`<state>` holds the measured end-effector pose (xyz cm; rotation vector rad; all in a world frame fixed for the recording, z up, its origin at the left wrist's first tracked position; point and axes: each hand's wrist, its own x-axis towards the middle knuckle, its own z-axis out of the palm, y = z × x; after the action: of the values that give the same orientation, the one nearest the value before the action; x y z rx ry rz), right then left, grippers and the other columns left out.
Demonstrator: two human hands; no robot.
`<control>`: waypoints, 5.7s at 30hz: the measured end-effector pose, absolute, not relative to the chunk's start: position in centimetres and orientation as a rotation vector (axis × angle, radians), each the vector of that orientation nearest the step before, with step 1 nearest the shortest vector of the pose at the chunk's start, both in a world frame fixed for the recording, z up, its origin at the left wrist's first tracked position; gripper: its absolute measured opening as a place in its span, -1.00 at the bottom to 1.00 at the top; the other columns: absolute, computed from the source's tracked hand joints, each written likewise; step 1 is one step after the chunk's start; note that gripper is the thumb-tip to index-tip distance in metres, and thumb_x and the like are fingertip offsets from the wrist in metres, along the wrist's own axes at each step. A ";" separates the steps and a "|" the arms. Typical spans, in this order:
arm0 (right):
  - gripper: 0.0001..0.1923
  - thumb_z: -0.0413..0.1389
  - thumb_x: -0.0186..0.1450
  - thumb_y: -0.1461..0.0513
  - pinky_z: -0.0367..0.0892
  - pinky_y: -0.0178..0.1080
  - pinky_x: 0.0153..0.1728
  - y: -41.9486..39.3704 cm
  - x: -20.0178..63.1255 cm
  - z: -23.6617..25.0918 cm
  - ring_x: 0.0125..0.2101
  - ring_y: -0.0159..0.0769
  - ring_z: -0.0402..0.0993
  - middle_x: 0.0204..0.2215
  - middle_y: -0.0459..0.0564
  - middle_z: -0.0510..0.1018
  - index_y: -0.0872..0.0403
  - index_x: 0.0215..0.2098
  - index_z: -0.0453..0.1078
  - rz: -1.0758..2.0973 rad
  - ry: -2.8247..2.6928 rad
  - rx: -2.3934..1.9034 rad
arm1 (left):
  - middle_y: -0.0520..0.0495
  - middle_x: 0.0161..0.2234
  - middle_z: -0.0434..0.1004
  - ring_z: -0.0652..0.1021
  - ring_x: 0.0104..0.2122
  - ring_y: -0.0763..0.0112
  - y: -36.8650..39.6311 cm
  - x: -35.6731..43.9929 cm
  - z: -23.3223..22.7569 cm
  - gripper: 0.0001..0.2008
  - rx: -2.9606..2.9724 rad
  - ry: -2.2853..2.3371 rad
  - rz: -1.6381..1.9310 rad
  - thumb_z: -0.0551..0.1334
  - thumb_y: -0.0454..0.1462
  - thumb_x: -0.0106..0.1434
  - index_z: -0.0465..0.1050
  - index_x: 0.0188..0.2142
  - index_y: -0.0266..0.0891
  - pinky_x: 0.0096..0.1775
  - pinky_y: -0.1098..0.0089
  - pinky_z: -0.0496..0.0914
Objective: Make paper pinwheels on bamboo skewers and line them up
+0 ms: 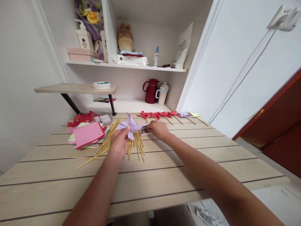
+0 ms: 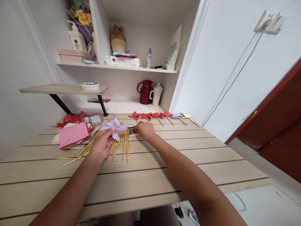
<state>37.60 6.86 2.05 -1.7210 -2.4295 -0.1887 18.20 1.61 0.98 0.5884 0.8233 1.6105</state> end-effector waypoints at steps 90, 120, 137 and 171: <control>-0.63 0.17 0.31 -0.02 0.31 -0.10 0.08 -1.0 41.4 1.4 0.09 -0.12 0.41 0.04 0.06 0.53 -0.03 -0.04 0.55 0.771 -1.535 -1.054 | -0.15 -0.33 0.69 0.61 -0.31 0.32 0.4 20.9 0.6 -0.79 1.072 0.991 1.545 0.50 -0.25 -0.05 0.66 -0.38 -0.27 -0.17 0.36 0.44; -0.75 0.31 0.13 0.12 0.33 -0.19 -0.14 -1.0 41.0 1.5 -0.19 -0.19 0.48 -0.23 0.00 0.60 0.07 -0.26 0.61 0.965 -1.582 -0.958 | -0.14 -0.32 0.68 0.59 -0.31 0.24 -0.3 22.2 -0.1 -0.69 1.453 1.176 1.279 0.43 -0.11 -0.01 0.64 -0.30 -0.26 -0.19 0.29 0.41; -0.87 0.27 0.17 0.17 0.30 -0.18 -0.15 -1.3 40.6 1.6 -0.24 -0.18 0.48 -0.34 0.00 0.59 0.08 -0.44 0.55 0.624 -1.697 -1.089 | -0.07 -0.34 0.65 0.59 -0.26 0.23 -0.7 23.1 -0.3 -0.84 1.626 1.182 1.411 0.37 -0.15 0.11 0.61 -0.37 -0.18 -0.13 0.26 0.41; -0.84 0.27 0.13 0.16 0.32 -0.24 -0.34 -1.8 40.4 2.2 -0.49 -0.34 0.38 -0.54 -0.13 0.47 0.10 -0.45 0.47 0.888 -1.490 -1.033 | -0.09 -0.19 0.56 0.53 -0.11 0.22 -0.4 22.7 0.2 -0.84 1.695 1.109 1.462 0.42 -0.16 0.07 0.57 -0.41 -0.17 0.04 0.24 0.32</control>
<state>40.37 -1.77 2.21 -1.0326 -1.4896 0.8881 22.75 -0.42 0.20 1.6945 1.1094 1.4618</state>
